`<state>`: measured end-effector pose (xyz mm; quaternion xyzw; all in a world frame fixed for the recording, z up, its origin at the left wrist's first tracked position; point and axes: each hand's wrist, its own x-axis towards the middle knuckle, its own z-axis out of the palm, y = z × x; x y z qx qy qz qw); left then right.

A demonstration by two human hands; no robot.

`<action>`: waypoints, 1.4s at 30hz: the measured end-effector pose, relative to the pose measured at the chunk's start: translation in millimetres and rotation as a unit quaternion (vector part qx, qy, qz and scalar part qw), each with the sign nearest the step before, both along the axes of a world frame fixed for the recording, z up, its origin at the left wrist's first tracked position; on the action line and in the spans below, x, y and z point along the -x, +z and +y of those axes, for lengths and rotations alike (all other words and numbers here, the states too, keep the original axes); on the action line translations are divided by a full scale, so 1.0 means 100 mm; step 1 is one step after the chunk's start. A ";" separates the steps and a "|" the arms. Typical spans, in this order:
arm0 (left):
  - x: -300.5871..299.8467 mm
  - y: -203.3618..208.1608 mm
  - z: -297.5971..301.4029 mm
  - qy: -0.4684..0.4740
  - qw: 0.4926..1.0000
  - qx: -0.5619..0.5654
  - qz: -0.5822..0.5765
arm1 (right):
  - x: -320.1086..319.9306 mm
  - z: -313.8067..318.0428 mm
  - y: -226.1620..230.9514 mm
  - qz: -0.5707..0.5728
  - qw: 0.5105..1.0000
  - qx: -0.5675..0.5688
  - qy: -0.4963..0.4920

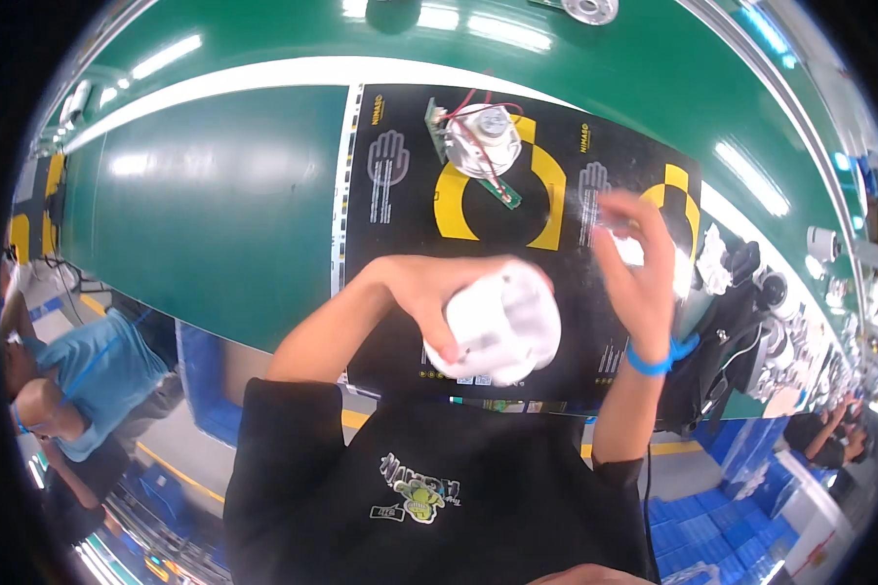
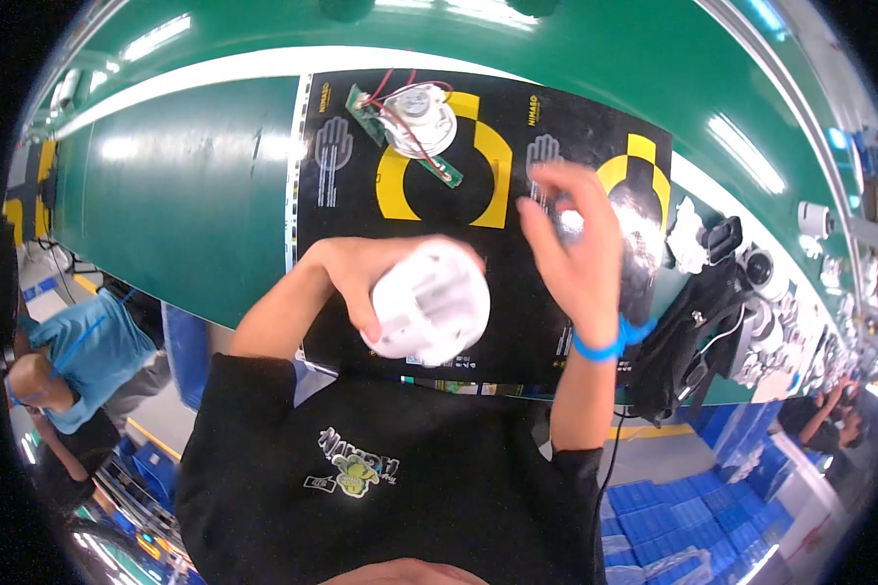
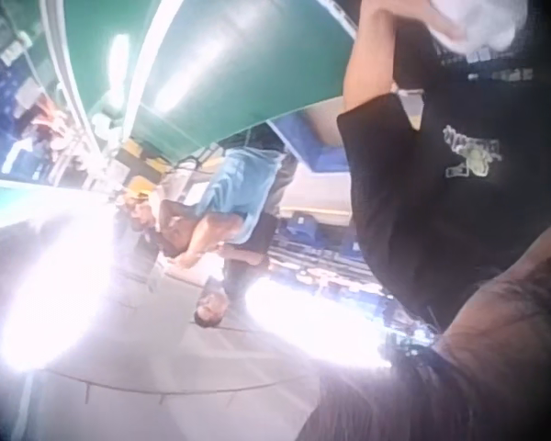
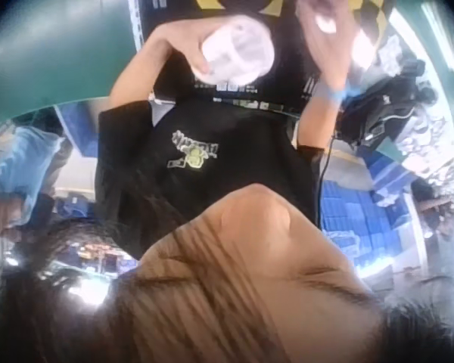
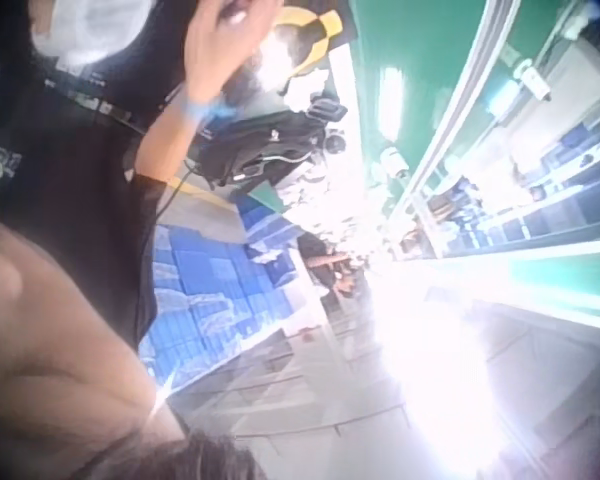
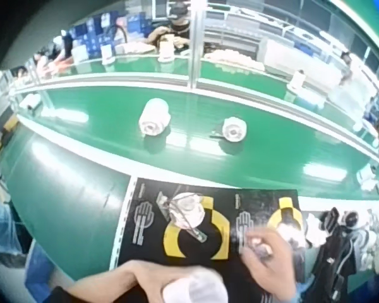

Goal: Assemble electronic components by inserting a circuit board into a plastic camera housing.

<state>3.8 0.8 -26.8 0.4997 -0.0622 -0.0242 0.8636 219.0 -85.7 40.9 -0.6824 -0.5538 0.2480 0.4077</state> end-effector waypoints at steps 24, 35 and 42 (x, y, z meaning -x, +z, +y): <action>0.15 -0.01 0.05 -0.115 0.987 -0.065 -0.092 | -0.65 -0.45 -0.06 -0.004 0.993 0.098 0.065; 0.10 -0.04 0.09 -0.141 0.983 -0.076 -0.093 | -0.53 0.08 -0.11 -0.270 0.954 0.007 0.130; 0.09 -0.04 0.09 -0.102 0.986 -0.086 -0.103 | -0.42 0.13 -0.23 -0.310 0.893 0.190 0.265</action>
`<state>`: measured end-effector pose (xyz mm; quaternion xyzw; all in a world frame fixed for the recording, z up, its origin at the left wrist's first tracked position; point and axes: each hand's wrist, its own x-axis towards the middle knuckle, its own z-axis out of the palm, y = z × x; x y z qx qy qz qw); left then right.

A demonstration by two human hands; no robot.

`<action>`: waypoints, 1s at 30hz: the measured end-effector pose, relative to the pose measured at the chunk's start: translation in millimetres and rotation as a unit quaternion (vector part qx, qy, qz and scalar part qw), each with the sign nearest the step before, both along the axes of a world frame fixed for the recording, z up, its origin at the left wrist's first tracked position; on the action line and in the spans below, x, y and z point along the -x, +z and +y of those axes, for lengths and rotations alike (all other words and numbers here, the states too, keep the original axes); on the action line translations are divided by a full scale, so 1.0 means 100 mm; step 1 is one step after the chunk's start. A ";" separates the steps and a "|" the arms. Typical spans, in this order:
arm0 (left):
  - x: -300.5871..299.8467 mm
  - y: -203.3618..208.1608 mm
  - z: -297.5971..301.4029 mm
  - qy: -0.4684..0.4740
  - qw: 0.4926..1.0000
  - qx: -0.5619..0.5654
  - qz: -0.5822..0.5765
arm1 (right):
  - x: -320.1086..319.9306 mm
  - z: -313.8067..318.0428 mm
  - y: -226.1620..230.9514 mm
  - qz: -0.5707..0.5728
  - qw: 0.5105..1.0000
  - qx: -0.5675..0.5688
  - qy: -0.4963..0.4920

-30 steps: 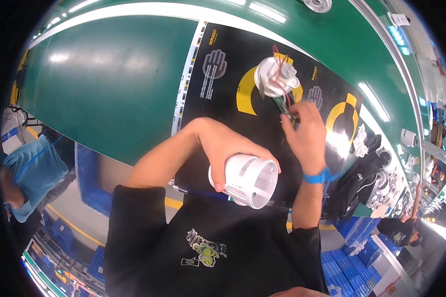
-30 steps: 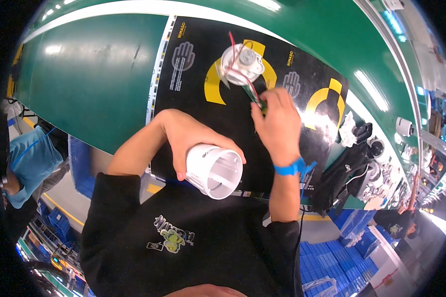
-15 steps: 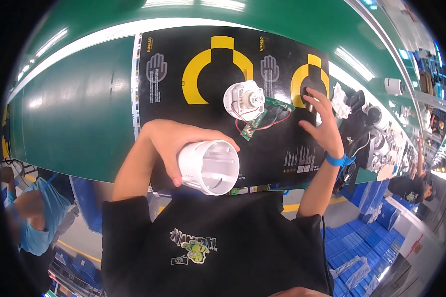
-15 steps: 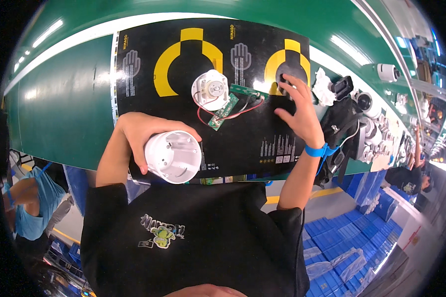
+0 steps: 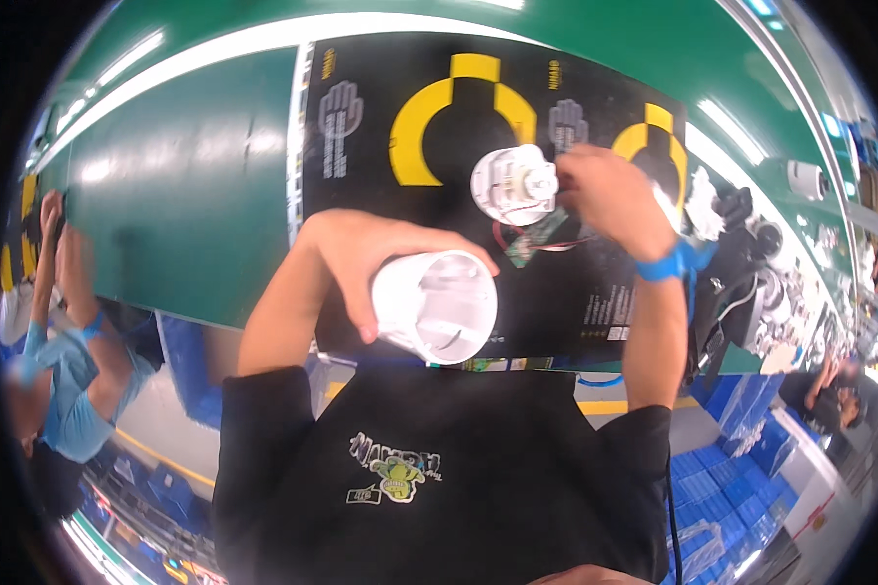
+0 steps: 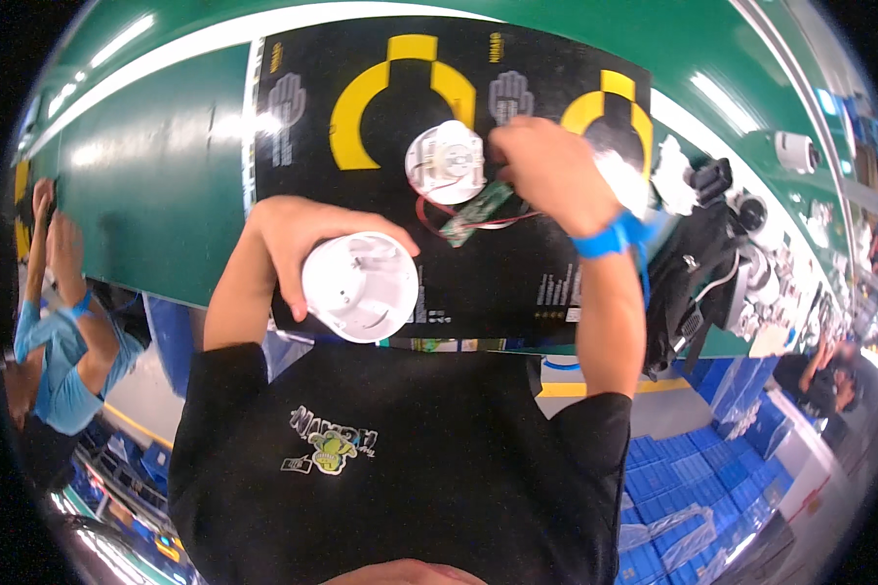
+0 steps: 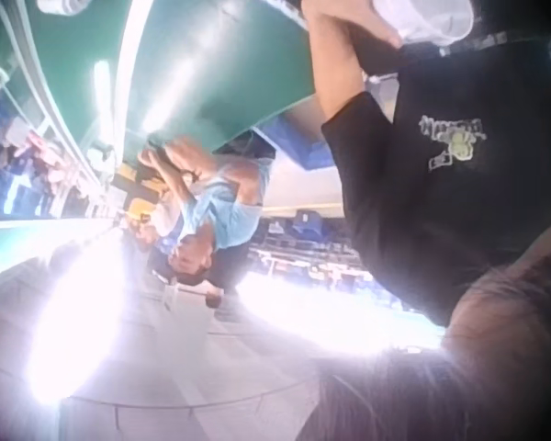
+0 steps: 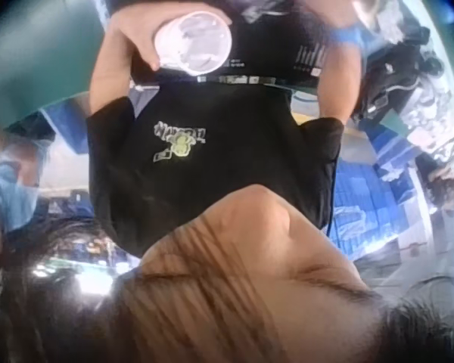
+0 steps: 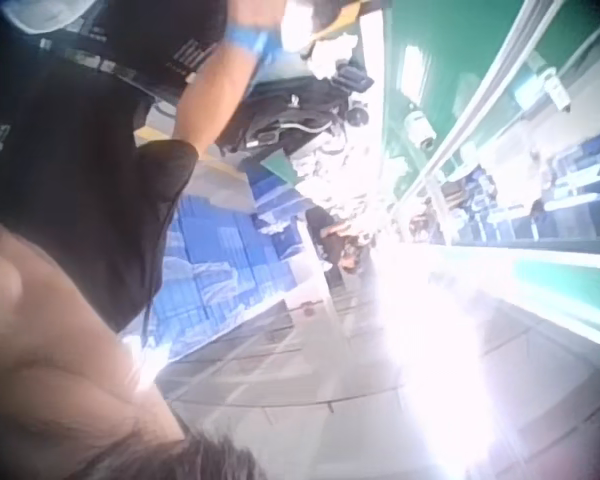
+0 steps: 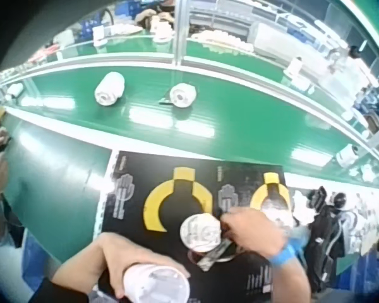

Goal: Assemble electronic components by inserting a circuit board into a plastic camera housing.

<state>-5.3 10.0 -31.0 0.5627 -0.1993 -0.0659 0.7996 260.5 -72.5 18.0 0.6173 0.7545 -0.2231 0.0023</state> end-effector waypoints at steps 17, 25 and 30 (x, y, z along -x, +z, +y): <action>-0.28 0.11 0.37 0.017 0.994 -0.028 -0.101 | -0.03 -1.17 0.63 0.560 0.754 -0.317 -0.135; -0.12 -0.08 0.45 0.085 0.995 -0.043 0.016 | 0.51 -1.15 0.55 0.470 0.785 -0.297 -0.273; -0.14 0.10 0.28 0.269 0.948 -0.172 -0.003 | 0.26 -1.14 0.77 0.140 0.880 -0.368 -0.267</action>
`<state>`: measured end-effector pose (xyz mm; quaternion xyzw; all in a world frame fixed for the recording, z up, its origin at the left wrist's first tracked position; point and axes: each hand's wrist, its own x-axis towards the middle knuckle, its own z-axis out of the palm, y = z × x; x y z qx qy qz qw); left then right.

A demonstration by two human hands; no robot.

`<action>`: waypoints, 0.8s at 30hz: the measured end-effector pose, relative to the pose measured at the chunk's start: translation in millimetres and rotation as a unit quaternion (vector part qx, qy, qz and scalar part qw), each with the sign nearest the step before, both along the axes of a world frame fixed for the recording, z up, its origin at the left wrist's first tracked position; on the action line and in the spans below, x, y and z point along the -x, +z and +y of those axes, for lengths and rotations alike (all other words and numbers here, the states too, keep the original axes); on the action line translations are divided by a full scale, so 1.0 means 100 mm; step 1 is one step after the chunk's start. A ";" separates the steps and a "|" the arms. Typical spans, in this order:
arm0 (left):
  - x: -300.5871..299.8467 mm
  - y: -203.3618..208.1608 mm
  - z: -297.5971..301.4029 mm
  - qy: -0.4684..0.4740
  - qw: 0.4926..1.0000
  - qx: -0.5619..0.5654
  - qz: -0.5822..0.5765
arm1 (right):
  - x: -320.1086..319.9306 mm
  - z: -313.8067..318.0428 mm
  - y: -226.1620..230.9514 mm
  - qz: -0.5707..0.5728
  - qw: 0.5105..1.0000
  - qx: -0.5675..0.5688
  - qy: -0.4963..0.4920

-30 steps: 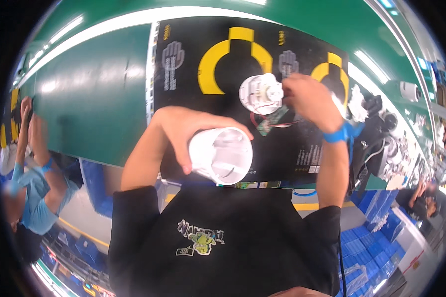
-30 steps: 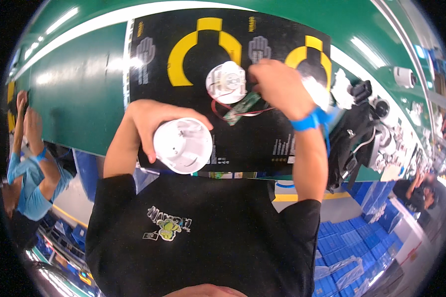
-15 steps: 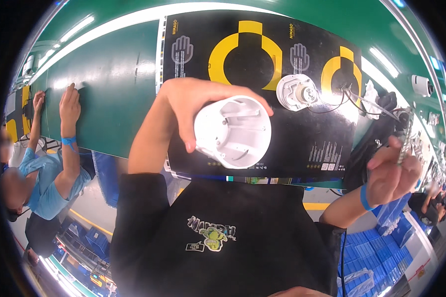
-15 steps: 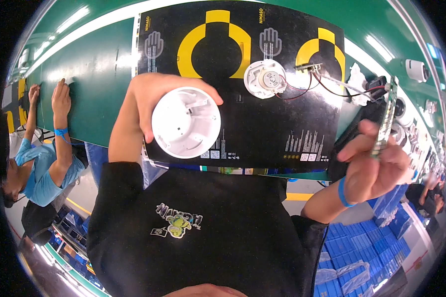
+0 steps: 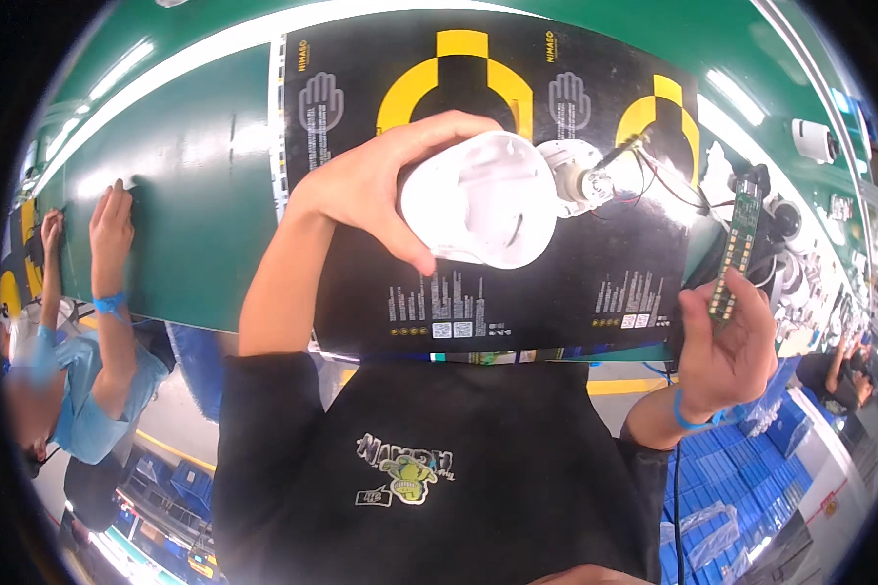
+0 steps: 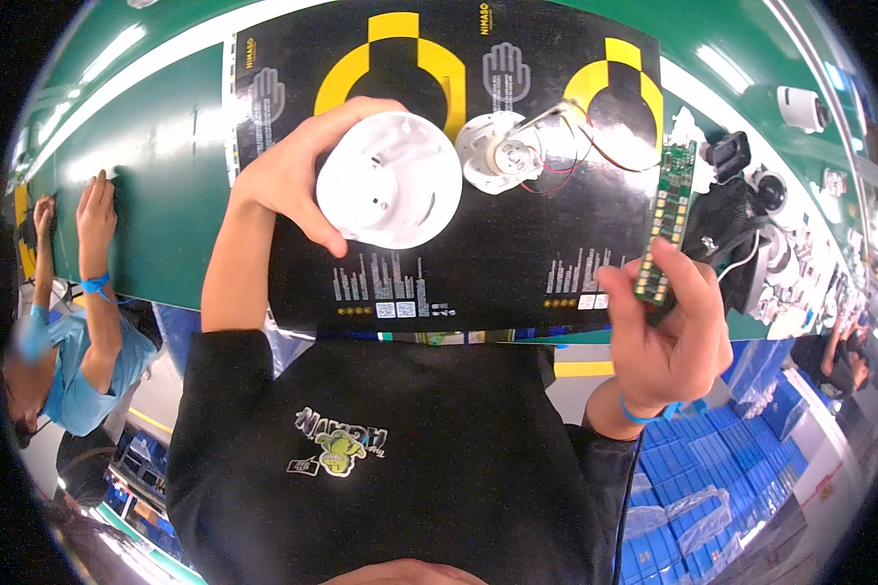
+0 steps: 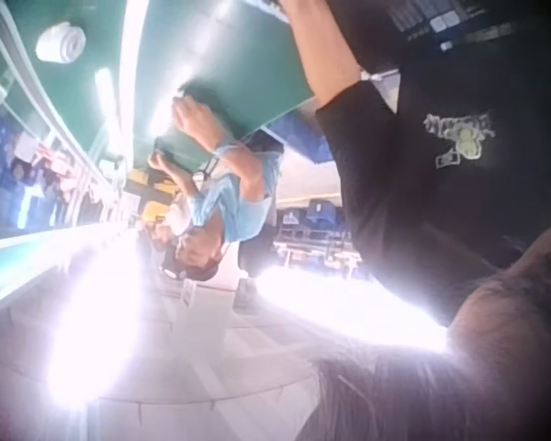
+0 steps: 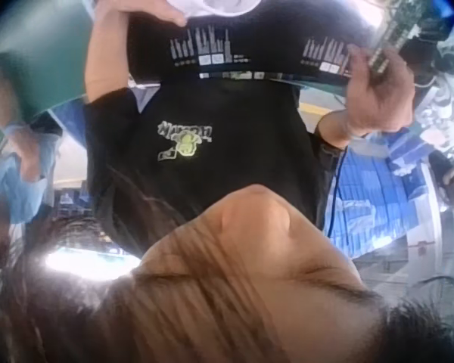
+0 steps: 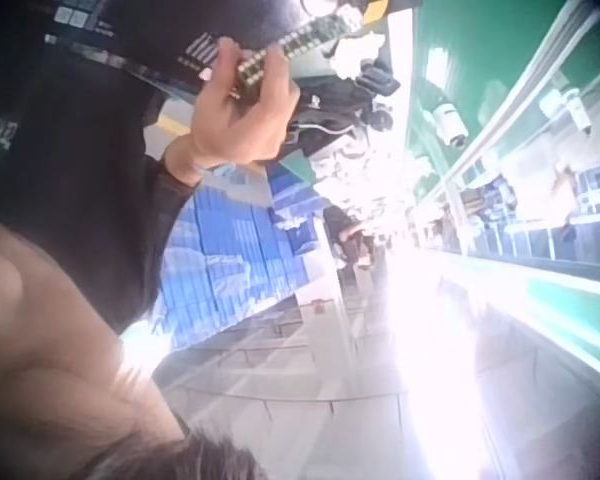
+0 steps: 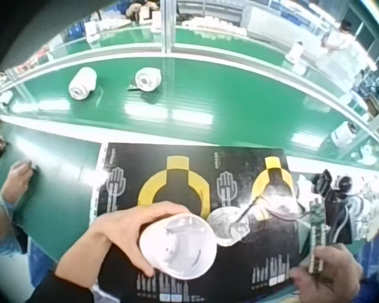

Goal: Assemble electronic components by inserting a circuit board into a plastic camera housing.

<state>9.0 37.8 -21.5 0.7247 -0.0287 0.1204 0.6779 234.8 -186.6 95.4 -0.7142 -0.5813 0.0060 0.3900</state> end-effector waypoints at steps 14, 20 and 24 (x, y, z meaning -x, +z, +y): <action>-0.09 0.01 -0.24 0.212 0.976 -0.047 -0.023 | 0.06 0.12 -0.37 0.446 0.888 0.004 0.114; -0.11 0.08 -0.24 0.165 0.985 -0.035 0.026 | 0.22 0.32 -0.64 0.338 0.935 -0.031 0.100; -0.11 0.09 -0.24 0.144 0.987 -0.055 0.037 | 0.18 0.44 -0.70 0.304 0.944 -0.077 0.104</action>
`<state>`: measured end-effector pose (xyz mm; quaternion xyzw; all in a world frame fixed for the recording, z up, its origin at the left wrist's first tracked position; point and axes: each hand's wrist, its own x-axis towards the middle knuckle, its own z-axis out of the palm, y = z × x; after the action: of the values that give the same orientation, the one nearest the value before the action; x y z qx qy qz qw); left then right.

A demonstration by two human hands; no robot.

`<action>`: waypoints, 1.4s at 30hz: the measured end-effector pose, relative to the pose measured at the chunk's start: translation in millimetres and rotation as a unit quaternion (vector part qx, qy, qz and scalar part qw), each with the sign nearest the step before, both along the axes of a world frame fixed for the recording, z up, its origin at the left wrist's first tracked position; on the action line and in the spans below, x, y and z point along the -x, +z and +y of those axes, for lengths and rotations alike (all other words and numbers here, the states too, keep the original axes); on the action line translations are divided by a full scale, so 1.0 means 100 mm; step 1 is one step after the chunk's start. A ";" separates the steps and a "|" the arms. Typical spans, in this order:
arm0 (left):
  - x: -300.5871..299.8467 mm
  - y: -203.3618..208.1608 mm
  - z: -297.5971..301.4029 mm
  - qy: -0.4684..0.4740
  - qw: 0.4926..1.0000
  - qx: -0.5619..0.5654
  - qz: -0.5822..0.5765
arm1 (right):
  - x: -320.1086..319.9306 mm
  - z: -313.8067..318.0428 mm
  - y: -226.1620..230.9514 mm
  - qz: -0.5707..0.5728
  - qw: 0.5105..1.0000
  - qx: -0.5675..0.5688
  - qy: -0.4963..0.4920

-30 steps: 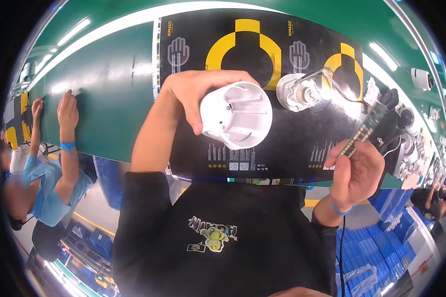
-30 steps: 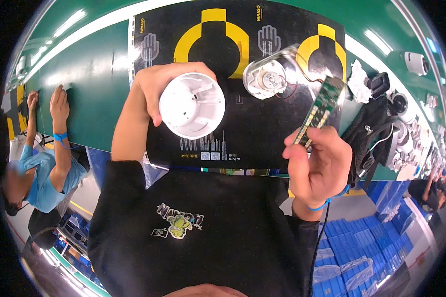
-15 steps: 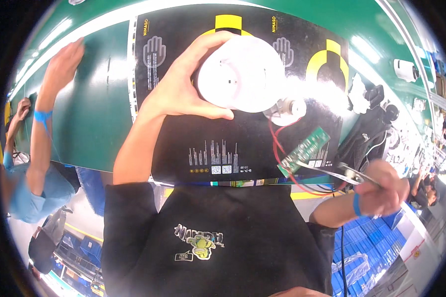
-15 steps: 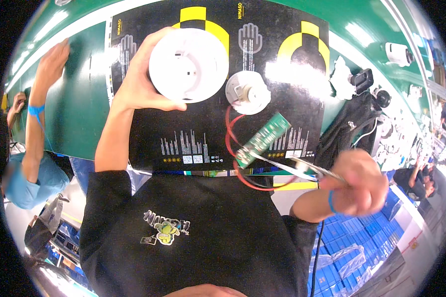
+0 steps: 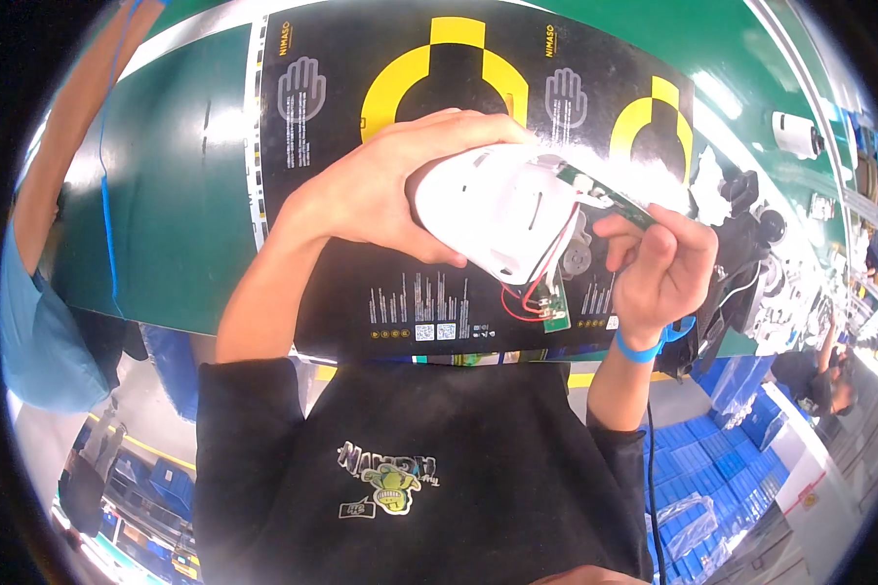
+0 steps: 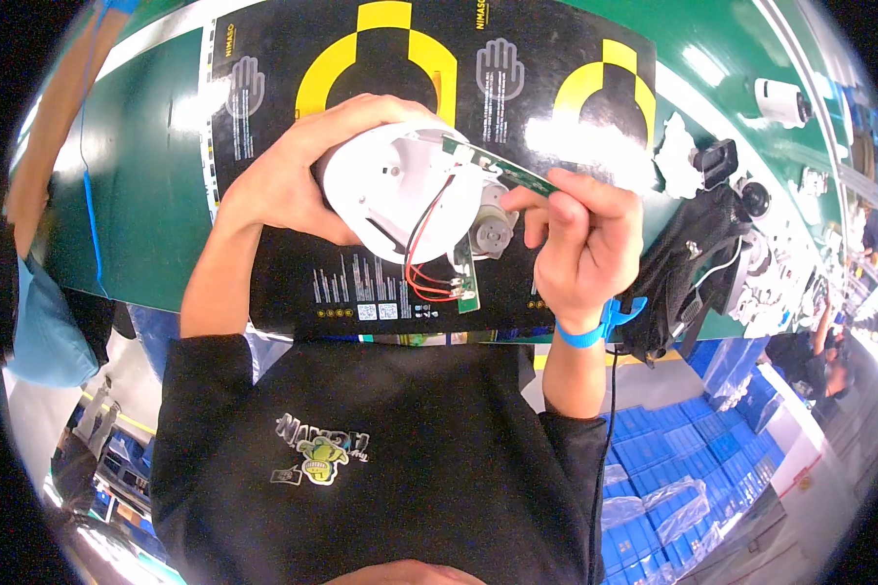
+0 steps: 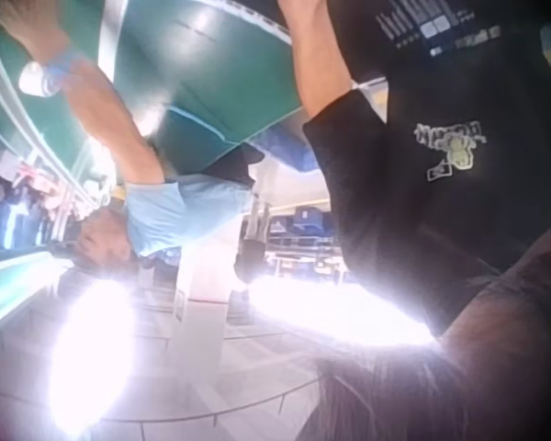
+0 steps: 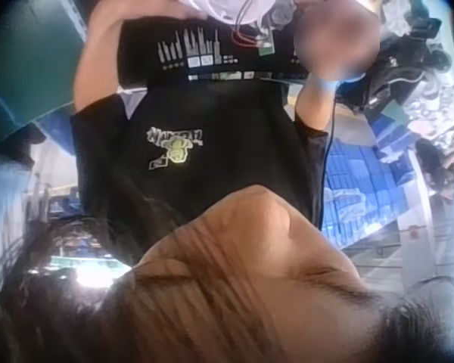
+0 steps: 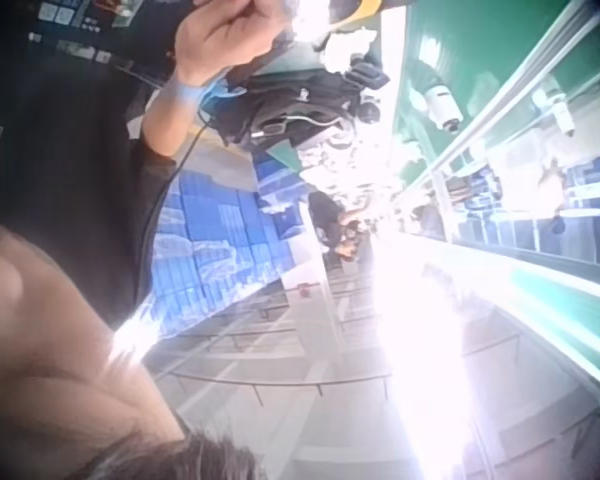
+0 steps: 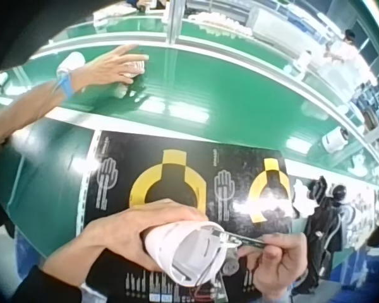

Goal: Assemble electronic components by inserting a circuit board into a plastic camera housing.

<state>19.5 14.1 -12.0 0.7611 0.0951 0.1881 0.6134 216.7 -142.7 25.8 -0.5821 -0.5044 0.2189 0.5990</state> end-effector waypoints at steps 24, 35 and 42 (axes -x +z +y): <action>0.01 -0.03 0.00 -0.049 0.998 0.015 -0.022 | -0.25 0.05 0.12 -0.315 0.946 0.033 0.066; -0.02 -0.04 -0.01 -0.043 0.998 -0.035 -0.025 | -0.12 0.16 0.63 -0.392 0.906 0.135 0.085; -0.03 0.00 -0.02 -0.051 0.997 -0.058 -0.017 | -0.04 0.34 0.43 -0.426 0.873 0.157 0.179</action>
<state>22.9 11.9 -11.8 0.7962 0.0345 0.1742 0.5784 220.9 -108.4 69.2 -0.6053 -0.7651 0.1295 0.1773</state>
